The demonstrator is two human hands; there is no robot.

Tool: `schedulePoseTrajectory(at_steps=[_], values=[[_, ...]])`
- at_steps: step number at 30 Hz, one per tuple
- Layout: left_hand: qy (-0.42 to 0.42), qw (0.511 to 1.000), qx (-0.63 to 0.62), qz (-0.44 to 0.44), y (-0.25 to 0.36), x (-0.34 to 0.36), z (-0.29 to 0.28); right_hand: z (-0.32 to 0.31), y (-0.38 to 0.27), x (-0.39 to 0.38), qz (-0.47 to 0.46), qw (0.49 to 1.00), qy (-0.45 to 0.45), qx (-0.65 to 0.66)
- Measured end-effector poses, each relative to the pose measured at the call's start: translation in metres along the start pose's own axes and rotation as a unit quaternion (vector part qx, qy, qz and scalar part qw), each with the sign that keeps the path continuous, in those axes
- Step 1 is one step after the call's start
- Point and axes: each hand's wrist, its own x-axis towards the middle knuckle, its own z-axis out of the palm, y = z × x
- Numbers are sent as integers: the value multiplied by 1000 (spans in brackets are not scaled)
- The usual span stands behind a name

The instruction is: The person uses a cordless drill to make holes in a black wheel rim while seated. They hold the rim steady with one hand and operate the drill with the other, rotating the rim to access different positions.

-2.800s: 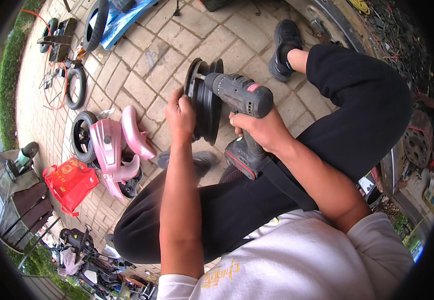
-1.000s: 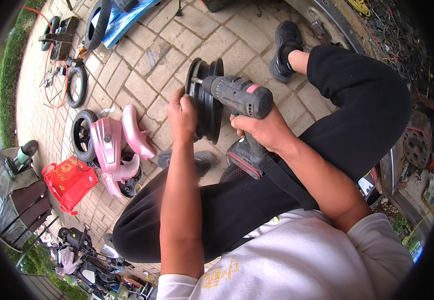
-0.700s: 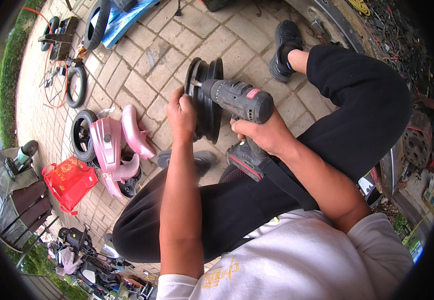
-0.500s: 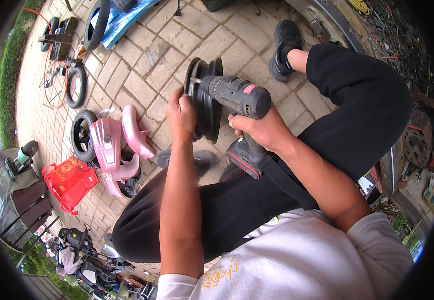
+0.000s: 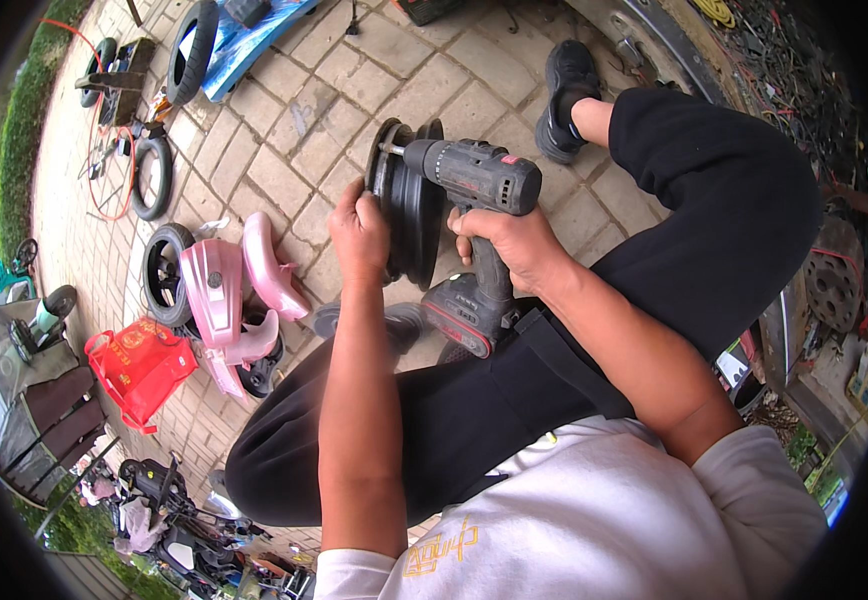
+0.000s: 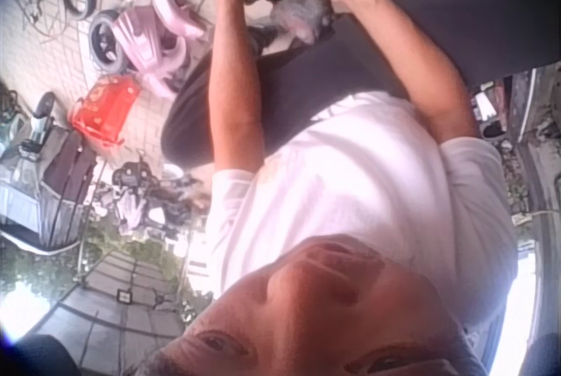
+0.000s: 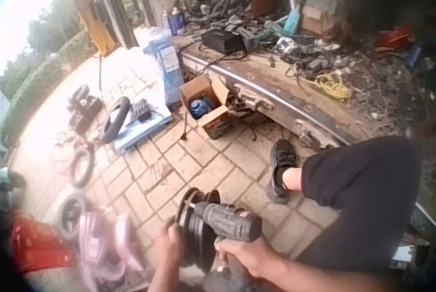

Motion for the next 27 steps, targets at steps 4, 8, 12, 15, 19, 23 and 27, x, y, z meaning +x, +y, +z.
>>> schedulePoseTrajectory(at_steps=[4, 8, 12, 15, 19, 23, 27], values=[[14, 999, -23, -23, 0, 1, -1, -1, 3, -9, 6, 999, -25, 20], [14, 1000, -8, -11, 0, -1, -6, 0, 5, -2, 8, 999, -27, 23], [21, 1000, 8, 12, 3, -2, -7, 0, 1, 0, 32, 999, -17, 18], [24, 1000, 9, 10, 6, -2, -8, 0, 1, -4, 32, 999, -31, 1], [33, 998, 26, 49, 2, -2, -7, -4, 10, 2, 7, 1000, -15, 10], [23, 995, 95, 28, -4, -9, -4, -7, 13, 5, 18, 1000, -9, 20], [19, 999, 32, 0, -2, -6, -2, -1, 5, -8, 29, 1000, -10, -7]])
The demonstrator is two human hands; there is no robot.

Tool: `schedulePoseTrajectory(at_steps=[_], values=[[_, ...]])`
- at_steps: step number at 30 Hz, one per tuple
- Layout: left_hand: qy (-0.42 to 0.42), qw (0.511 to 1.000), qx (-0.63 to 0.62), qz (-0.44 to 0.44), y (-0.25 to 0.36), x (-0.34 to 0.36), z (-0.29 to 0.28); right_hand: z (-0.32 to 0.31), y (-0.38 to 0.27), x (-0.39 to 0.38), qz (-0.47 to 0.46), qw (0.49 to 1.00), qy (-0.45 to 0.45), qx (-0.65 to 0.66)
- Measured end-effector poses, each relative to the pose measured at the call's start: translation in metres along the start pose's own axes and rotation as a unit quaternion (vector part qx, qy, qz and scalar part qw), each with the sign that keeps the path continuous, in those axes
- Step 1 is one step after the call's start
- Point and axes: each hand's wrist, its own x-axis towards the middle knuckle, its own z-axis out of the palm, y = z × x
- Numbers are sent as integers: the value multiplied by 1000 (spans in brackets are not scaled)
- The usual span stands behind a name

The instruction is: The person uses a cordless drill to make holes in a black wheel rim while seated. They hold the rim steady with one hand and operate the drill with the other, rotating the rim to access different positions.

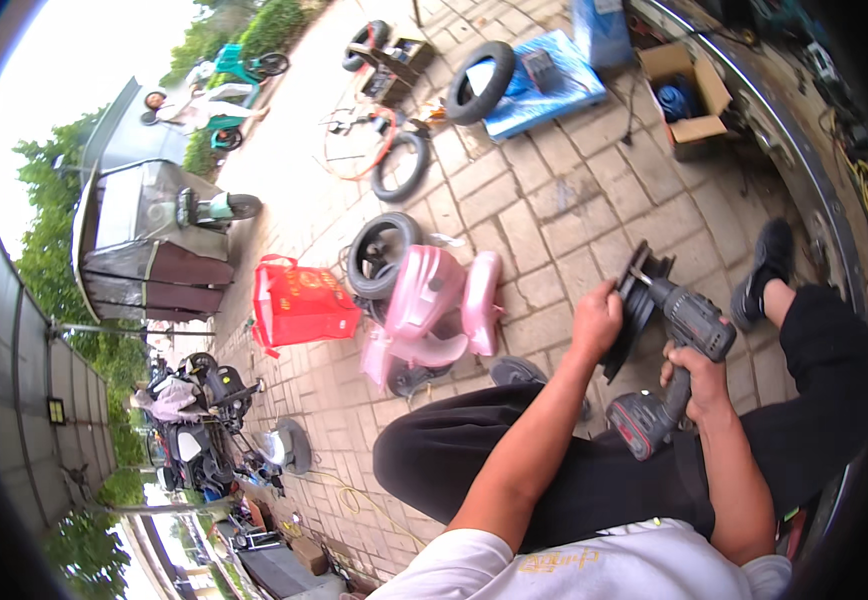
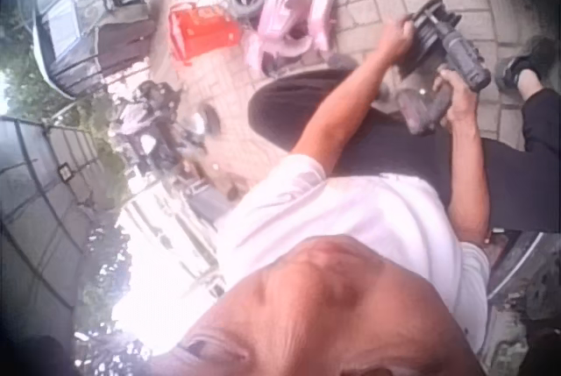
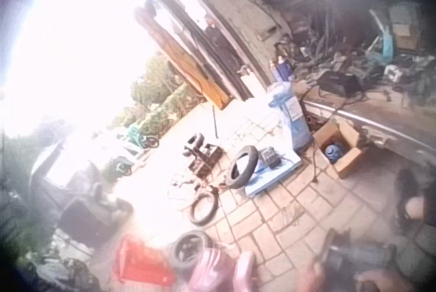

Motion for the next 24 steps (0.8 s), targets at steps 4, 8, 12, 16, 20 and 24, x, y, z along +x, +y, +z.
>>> schedulePoseTrajectory(at_steps=[4, 8, 12, 16, 20, 24], values=[[-11, 1000, 3, 2, -9, 2, 3, 3, -1, 6, -18, 1000, 10, -10], [-2, 1000, -17, 16, -17, -1, 6, -2, 4, 13, -3, 1000, 26, -4], [-6, 1000, 2, -13, -19, 0, 4, -5, 7, 4, -17, 1000, -19, -9], [2, 1000, -11, 6, -18, -2, 0, -3, 6, 8, -4, 1000, -11, -26], [-10, 1000, -18, 16, -15, -5, 4, -7, 3, 25, -19, 999, 30, -6], [-24, 999, -7, 36, -16, -9, 6, -13, 2, 33, -21, 998, 61, -11]])
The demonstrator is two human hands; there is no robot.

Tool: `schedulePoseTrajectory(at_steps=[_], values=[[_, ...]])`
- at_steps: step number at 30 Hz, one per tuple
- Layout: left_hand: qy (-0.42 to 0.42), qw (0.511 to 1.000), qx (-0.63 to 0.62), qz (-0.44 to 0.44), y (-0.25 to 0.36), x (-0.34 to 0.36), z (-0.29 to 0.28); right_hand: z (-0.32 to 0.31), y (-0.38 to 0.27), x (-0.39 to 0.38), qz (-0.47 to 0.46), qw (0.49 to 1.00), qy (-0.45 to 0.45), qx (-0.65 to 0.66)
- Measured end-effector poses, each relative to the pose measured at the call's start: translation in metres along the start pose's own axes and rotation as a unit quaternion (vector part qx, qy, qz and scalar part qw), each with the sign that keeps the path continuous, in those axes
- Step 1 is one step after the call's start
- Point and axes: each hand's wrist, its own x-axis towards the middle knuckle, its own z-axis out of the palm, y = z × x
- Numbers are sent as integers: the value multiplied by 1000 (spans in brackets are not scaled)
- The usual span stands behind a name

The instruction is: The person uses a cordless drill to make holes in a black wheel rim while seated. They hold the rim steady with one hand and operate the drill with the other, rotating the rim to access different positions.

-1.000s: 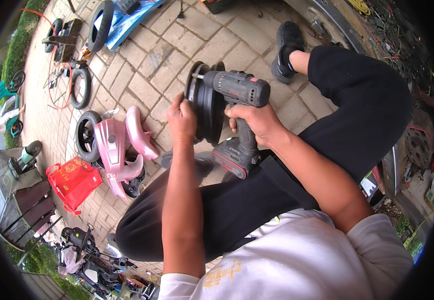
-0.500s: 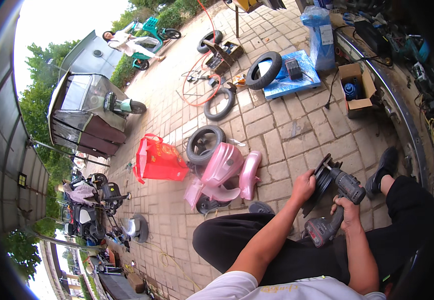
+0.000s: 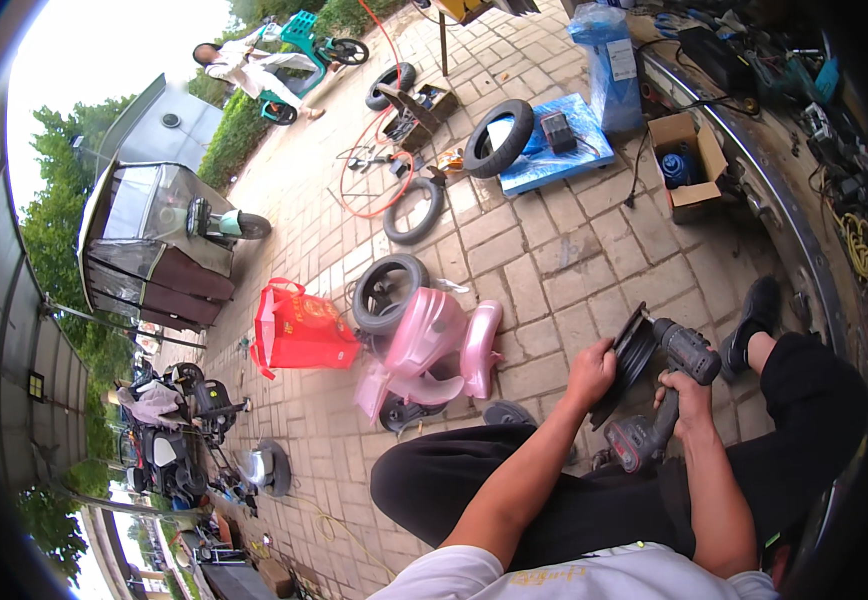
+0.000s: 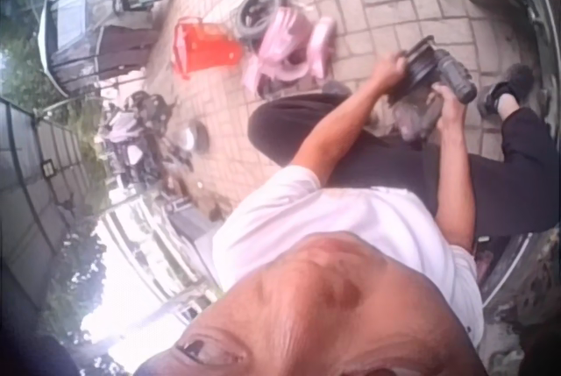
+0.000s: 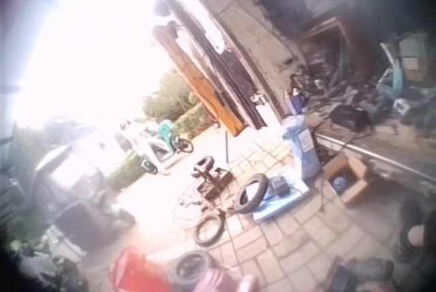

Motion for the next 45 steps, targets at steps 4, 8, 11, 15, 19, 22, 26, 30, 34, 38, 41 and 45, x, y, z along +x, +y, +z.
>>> schedulePoseTrajectory(at_steps=[4, 8, 11, 15, 19, 22, 26, 30, 34, 38, 41, 45], values=[[4, 1000, -23, -1, -1, -4, 1, 3, -3, -4, 6, 1000, -3, 11], [6, 999, -27, -27, -2, -2, 1, 7, -5, -19, 10, 1000, -28, -4], [15, 999, -11, -39, -4, 3, -2, 9, -4, -35, 15, 998, -61, -16], [28, 998, -26, -53, -6, 12, -4, 11, -1, -51, 37, 993, -105, -39], [24, 998, -34, -44, -11, 13, -9, 14, -1, -51, 26, 992, -110, -53], [32, 999, -7, -20, -13, 7, -12, 15, -3, -43, 39, 994, -81, -55], [20, 1000, -8, -10, -12, 2, -9, 12, -3, -28, -3, 998, -48, -33], [22, 1000, -6, -1, -10, -3, -7, 7, 0, -11, 3, 999, -35, -18], [17, 1000, -8, 11, -7, -10, -5, 0, 3, 2, 15, 1000, -4, 2], [8, 1000, 1, 10, -7, -16, -3, -6, 4, 9, 18, 1000, 6, 18], [3, 1000, 5, 2, -9, -18, -3, -6, 3, 9, 32, 999, 4, 25], [23, 1000, -5, -6, -10, -21, -1, 1, 3, -3, 21, 1000, -8, 14]])
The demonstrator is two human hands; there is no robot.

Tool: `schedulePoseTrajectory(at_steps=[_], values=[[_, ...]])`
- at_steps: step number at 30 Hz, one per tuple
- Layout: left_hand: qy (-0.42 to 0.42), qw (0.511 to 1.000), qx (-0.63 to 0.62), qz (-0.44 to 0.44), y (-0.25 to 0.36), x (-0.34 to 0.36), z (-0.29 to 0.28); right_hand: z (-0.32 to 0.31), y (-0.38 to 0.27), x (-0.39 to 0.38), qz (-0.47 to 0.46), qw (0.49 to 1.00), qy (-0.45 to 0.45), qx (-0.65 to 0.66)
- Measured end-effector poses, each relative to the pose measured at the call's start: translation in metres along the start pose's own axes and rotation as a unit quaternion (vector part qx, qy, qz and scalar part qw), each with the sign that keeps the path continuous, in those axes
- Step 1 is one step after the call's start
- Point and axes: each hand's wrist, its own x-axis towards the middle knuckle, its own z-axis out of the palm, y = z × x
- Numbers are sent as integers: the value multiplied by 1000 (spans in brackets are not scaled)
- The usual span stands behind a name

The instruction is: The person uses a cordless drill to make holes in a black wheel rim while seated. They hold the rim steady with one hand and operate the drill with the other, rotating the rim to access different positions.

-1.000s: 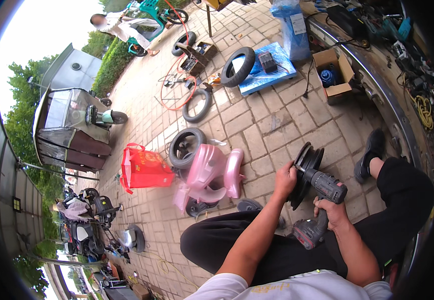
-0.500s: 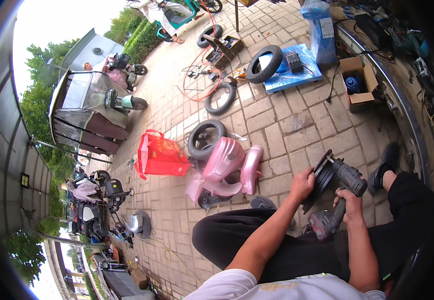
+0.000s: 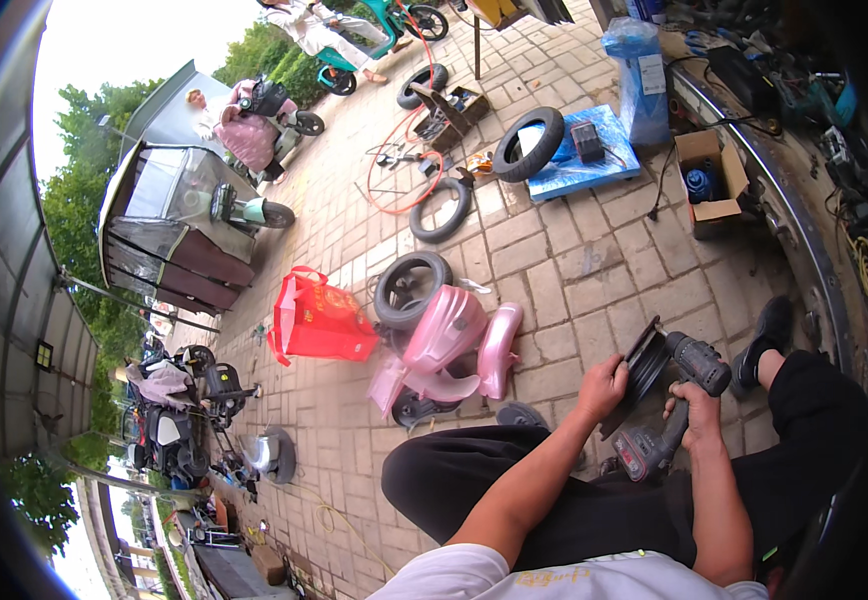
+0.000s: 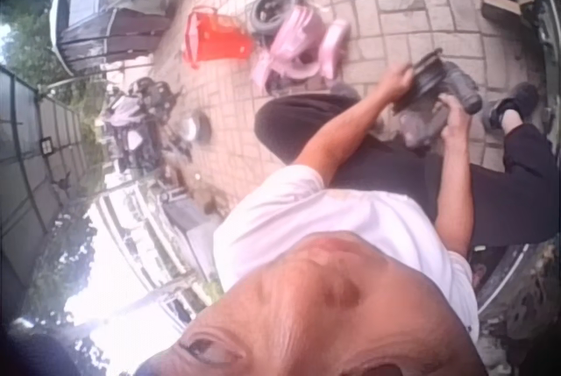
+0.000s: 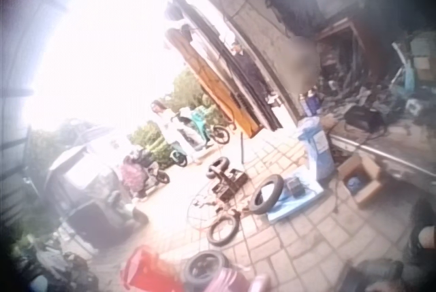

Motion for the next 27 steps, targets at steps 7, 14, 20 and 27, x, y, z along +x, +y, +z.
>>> schedulePoseTrajectory(at_steps=[7, 14, 20, 27], values=[[9, 1000, -3, -30, -7, 3, 0, 3, 1, -34, 9, 998, -59, -35], [-41, 992, 105, -52, 11, 4, -7, 7, -7, -30, -15, 1000, 4, -11], [-23, 991, 129, -9, 39, 13, -5, 0, -10, -31, -51, 998, 38, -28], [-87, 976, 186, -69, 44, 26, 2, -7, -6, -28, -67, 996, 39, -54]])
